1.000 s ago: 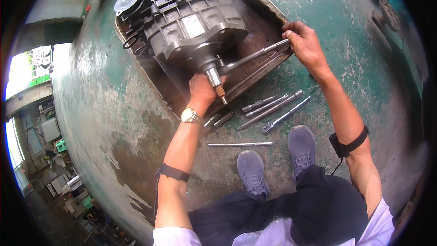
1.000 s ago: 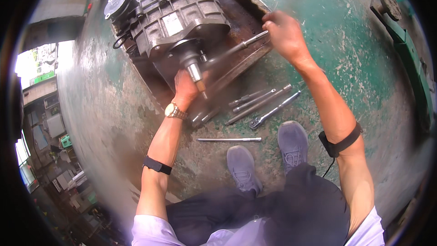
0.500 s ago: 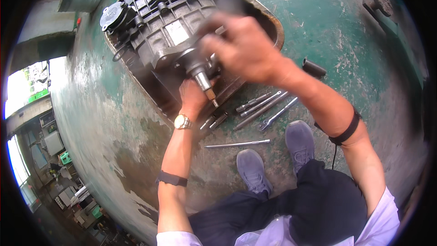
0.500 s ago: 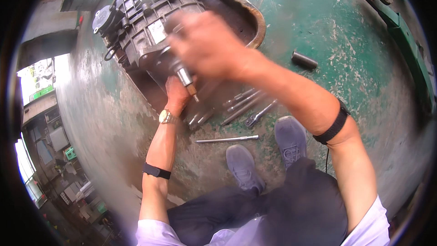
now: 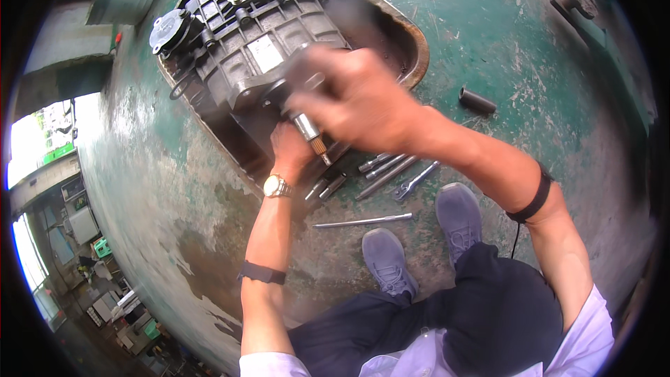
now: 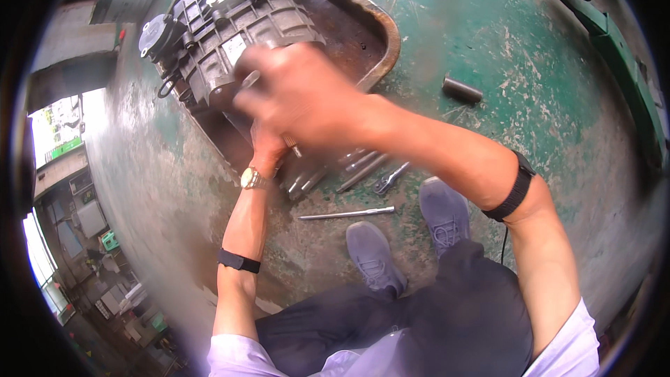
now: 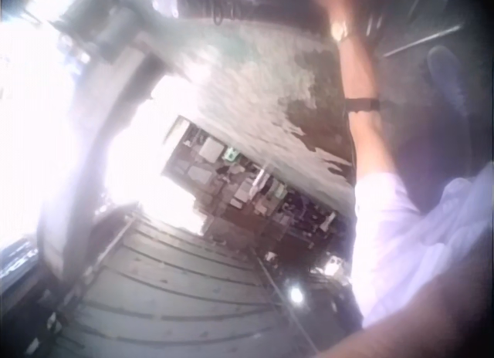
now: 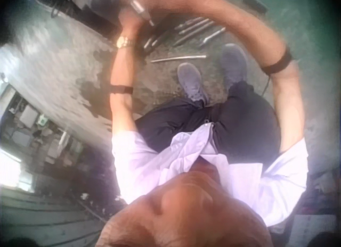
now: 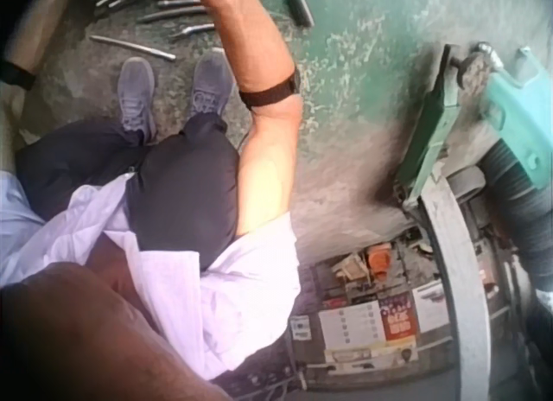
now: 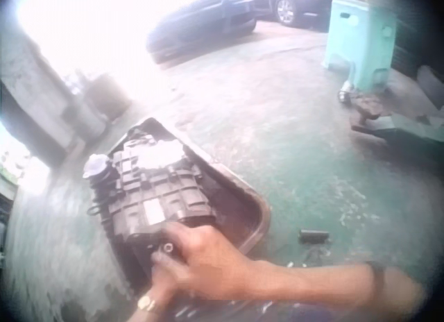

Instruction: The person uses a ratchet and socket to tighten a bolt on a mechanical assembly resting in a metal tray. They repeatedly apply torque, reposition the tool, and check the fastener while working in a workshop.

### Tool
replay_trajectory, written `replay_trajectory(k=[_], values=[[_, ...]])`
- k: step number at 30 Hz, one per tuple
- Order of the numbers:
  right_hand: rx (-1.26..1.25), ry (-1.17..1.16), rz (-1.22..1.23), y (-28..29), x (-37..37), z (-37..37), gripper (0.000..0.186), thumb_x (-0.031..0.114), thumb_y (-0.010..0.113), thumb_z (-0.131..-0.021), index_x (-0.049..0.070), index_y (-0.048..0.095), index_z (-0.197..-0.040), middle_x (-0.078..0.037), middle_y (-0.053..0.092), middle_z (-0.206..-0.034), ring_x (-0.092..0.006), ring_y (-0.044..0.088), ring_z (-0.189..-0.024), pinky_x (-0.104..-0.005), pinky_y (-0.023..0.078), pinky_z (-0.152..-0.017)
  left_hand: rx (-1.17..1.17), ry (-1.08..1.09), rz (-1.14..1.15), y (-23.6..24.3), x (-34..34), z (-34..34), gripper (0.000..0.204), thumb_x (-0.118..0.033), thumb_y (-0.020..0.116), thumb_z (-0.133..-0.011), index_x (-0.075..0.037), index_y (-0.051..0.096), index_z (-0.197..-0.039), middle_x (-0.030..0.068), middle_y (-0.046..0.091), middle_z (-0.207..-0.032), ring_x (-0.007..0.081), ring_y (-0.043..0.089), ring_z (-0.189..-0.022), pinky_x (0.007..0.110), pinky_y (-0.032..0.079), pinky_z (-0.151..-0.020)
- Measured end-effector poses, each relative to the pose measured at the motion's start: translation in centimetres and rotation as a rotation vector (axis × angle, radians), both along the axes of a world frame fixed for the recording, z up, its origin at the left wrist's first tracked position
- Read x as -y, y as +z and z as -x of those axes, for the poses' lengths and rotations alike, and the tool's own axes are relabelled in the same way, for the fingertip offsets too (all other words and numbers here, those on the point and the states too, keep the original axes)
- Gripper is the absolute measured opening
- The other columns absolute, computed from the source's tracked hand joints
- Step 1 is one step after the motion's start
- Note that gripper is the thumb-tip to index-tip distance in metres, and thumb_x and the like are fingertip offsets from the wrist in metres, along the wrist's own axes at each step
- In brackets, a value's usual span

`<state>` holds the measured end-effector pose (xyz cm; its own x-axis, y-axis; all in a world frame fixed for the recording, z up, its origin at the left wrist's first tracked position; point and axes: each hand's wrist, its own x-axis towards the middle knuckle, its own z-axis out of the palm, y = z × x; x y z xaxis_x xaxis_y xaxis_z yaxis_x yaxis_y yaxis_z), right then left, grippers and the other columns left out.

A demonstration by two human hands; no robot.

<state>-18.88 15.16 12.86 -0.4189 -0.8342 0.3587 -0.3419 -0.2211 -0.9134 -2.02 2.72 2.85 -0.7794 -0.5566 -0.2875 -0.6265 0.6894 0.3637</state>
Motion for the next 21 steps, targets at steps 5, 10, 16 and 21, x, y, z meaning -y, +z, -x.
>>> replay_trajectory(k=[5,10,16,21], values=[[-0.181,0.173,-0.116,0.9,1.9,-0.7,0.021,0.017,0.066,-0.083,0.0,0.061,-0.093,-0.026,0.061,-0.075,-0.0422,0.061,-0.071,-0.0451,0.051,-0.065,-0.224,-0.053,0.112,-0.1,-0.2,0.3,0.047,-0.043,0.073,-0.079,-0.008,0.065,-0.11,0.014,0.069,-0.098,0.0337,0.065,-0.092,0.042,0.051,-0.078],[0.527,-0.219,-0.368,-3.4,-1.8,5.5,0.035,0.017,0.064,-0.087,-0.003,0.056,-0.115,-0.008,0.069,-0.086,-0.0065,0.056,-0.063,-0.0211,0.044,-0.052,-0.064,0.031,0.11,-1.0,0.2,-0.5,0.041,-0.041,0.077,-0.076,-0.007,0.067,-0.096,0.0145,0.069,-0.082,0.0354,0.066,-0.078,0.043,0.051,-0.068],[0.63,-0.469,-0.405,-8.0,-4.4,6.9,0.037,0.012,0.066,-0.086,-0.006,0.054,-0.115,-0.004,0.057,-0.074,-0.0101,0.052,-0.06,-0.0257,0.045,-0.052,-0.162,0.039,0.133,-1.3,0.0,-0.5,0.039,-0.039,0.078,-0.075,-0.006,0.068,-0.092,0.0142,0.069,-0.08,0.035,0.067,-0.074,0.042,0.051,-0.065],[0.603,-0.514,-0.464,-8.1,-3.9,6.7,0.035,0.011,0.065,-0.086,-0.006,0.054,-0.114,-0.004,0.055,-0.072,-0.0109,0.053,-0.059,-0.0267,0.046,-0.05,-0.111,0.072,0.065,-0.8,0.1,-0.6,0.039,-0.034,0.081,-0.074,-0.002,0.067,-0.09,0.0144,0.068,-0.077,0.0329,0.065,-0.069,0.04,0.051,-0.063]])
